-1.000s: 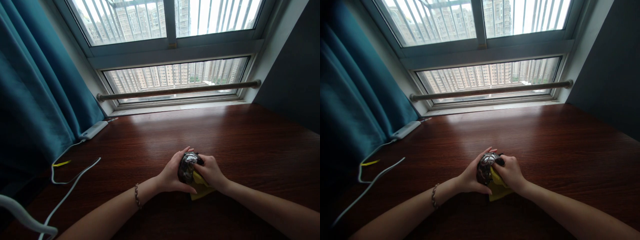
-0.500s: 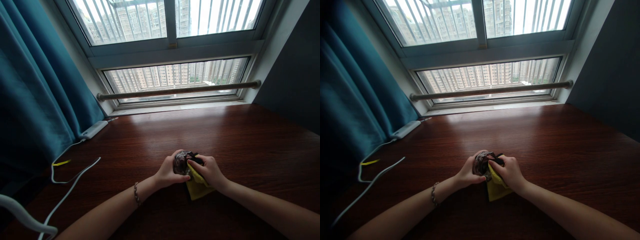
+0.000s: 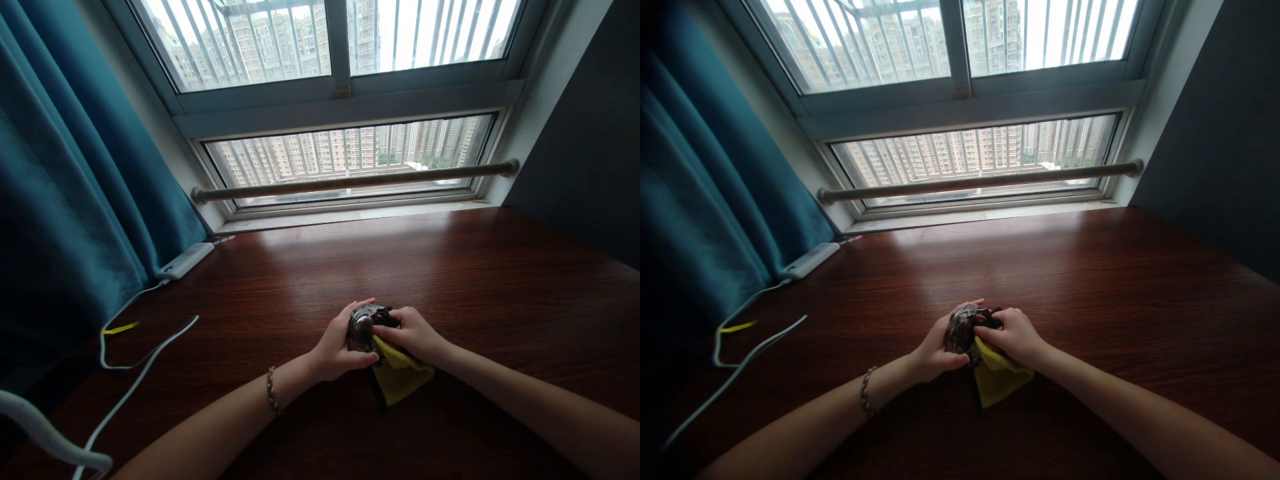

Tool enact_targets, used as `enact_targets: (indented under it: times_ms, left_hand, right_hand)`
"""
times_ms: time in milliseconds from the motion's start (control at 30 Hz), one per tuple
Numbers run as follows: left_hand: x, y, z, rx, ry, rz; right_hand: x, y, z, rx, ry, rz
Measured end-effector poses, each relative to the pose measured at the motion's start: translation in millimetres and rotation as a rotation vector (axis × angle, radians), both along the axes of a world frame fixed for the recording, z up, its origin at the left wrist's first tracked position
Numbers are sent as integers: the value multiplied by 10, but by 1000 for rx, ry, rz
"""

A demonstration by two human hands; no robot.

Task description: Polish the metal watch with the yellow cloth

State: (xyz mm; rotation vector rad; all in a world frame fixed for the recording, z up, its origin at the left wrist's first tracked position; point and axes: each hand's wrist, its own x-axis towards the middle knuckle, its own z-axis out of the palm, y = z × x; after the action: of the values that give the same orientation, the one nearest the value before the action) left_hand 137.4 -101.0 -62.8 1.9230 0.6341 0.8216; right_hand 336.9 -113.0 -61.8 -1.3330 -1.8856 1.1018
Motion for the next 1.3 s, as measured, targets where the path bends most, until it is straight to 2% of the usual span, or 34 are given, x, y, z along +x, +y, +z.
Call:
enact_targets:
  times_ms: [333, 467, 733, 833, 1067, 1300]
  left_hand:
    - [24, -62, 48, -53, -38, 35]
    - [30, -29, 70, -40, -64, 106]
    - [4, -12, 76, -215, -134, 62]
    - [-13, -24, 76, -197, -112, 82]
    - [-8, -9, 94, -37, -14, 121]
    - [20, -8, 54, -73, -49, -11]
  right_hand:
    - [-31, -30, -36, 39, 30, -95]
    - [-40, -67, -63, 62, 36, -158]
    - [-59, -158, -25, 93, 23, -217]
    - [-65, -165, -18, 95, 7, -231]
    - [-61, -170, -31, 135, -46, -202]
    - [-67, -150, -26, 141, -60, -231]
